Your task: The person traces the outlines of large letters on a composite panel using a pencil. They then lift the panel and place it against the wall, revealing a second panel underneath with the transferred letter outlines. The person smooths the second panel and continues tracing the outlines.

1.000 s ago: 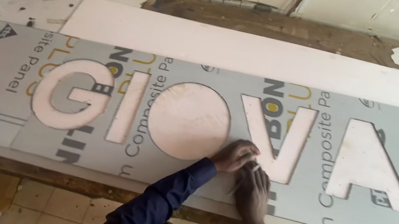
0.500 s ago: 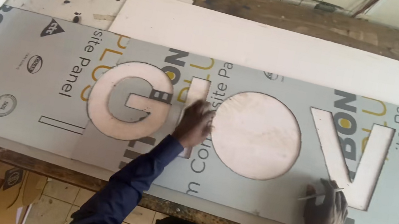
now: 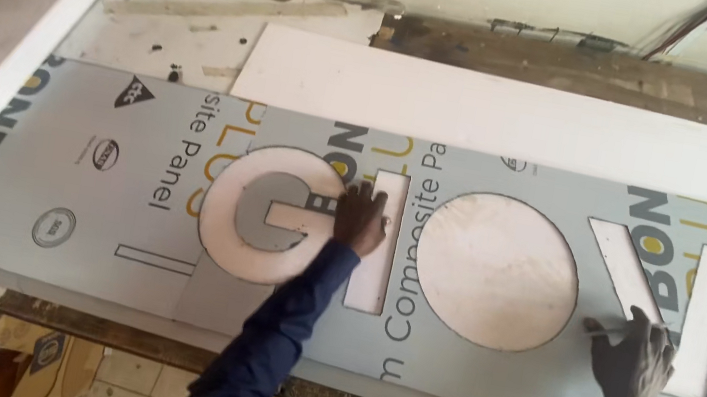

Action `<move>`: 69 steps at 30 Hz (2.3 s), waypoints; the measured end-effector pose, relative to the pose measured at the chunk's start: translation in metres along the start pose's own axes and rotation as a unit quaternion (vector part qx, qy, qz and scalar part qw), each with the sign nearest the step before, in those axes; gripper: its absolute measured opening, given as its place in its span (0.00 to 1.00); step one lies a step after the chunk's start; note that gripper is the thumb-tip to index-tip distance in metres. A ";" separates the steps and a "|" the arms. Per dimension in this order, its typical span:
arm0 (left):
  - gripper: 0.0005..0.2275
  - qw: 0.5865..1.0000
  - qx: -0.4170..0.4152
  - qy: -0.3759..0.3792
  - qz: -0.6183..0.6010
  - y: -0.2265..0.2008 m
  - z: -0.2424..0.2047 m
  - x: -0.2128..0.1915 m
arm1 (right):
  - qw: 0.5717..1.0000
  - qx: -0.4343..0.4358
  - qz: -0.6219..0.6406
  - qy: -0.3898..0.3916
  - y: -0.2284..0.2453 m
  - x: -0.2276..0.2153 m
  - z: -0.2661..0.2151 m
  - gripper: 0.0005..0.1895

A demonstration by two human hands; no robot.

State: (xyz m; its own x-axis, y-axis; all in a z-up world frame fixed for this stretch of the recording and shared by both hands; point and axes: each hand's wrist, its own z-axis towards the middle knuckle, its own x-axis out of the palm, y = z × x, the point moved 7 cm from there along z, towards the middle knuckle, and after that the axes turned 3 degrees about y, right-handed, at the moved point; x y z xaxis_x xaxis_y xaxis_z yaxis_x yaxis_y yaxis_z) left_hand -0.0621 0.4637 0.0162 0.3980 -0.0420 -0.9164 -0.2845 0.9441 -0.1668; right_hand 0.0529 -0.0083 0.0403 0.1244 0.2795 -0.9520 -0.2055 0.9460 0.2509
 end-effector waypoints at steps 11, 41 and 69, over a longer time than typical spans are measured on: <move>0.28 0.984 -0.065 0.161 -0.023 0.048 0.041 0.018 | 0.999 -0.002 -0.025 -0.020 -0.020 0.005 0.001 0.20; 0.55 0.911 0.035 0.410 -0.004 0.046 0.141 0.023 | 0.989 0.065 0.018 0.128 0.008 0.023 0.061 0.46; 0.48 0.936 0.080 0.341 -0.027 0.041 0.191 -0.051 | 0.966 0.246 0.082 0.012 -0.200 -0.012 0.091 0.46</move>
State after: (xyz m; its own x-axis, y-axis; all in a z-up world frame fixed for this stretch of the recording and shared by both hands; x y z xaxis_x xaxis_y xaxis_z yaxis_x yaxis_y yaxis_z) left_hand 0.0726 0.5670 0.1251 -0.2562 -0.2376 -0.9370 -0.1238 0.9694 -0.2120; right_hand 0.1804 -0.1856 0.0176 0.1053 0.4348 -0.8944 0.2655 0.8544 0.4466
